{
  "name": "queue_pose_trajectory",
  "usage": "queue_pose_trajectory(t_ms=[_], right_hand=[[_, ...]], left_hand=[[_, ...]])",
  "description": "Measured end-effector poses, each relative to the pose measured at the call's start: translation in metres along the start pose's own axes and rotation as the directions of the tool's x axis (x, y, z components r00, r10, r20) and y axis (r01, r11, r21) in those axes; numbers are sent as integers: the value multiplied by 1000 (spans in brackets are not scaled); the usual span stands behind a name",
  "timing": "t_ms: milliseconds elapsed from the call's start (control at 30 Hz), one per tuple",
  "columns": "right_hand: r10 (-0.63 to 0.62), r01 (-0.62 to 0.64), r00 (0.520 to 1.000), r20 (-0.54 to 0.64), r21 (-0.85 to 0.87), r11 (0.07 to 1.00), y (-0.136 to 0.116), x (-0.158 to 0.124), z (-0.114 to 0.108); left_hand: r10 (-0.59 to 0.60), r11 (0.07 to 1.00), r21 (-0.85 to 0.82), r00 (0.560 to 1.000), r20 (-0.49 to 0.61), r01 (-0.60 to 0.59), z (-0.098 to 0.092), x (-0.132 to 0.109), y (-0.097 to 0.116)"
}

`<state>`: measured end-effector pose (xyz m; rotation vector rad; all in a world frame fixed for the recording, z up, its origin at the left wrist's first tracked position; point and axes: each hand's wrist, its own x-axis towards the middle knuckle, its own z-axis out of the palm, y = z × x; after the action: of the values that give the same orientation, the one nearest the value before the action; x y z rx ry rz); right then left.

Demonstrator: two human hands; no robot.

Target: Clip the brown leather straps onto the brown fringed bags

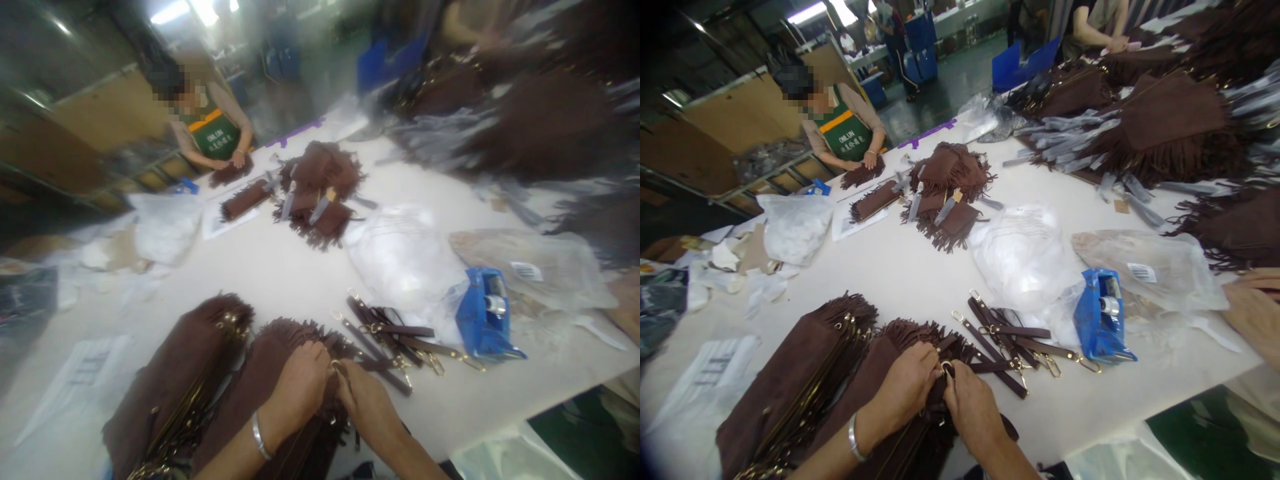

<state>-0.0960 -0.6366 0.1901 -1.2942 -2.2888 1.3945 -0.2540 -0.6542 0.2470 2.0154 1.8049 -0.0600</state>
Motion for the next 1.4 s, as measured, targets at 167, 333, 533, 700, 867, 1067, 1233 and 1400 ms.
queue_pose_trajectory(t_ms=[167, 333, 533, 700, 867, 1067, 1233, 1400], right_hand=[[7, -9, 997, -73, -31, 999, -10, 2, 7], [56, -59, 994, -97, -25, 998, -17, 1, 5], [64, -67, 994, -93, -33, 997, -21, -2, 3], [99, -110, 991, -86, -141, 984, -20, -1, 11], [76, -96, 991, -110, -194, 976, -15, -3, 19], [110, -121, 992, -54, -263, 957, -20, -1, 16], [191, -176, 981, 23, -292, 940, -38, 3, 0], [170, -167, 985, 31, -78, 983, -35, -13, -12]], left_hand=[[18, 994, 105, 998, -63, -12, 9, -4, 3], [2, 989, 148, 996, -93, 12, 12, -3, 5], [-10, 993, 117, 996, -88, 20, 14, -4, 6], [-34, 992, 118, 993, -113, 47, 22, -6, 4], [-32, 989, 137, 993, -114, 48, 24, -4, 6], [-64, 982, 169, 993, -101, 80, 26, -4, 13], [-90, 975, 189, 988, -125, 113, 29, -4, 13], [-105, 991, 65, 988, -115, 113, 26, -3, 5]])
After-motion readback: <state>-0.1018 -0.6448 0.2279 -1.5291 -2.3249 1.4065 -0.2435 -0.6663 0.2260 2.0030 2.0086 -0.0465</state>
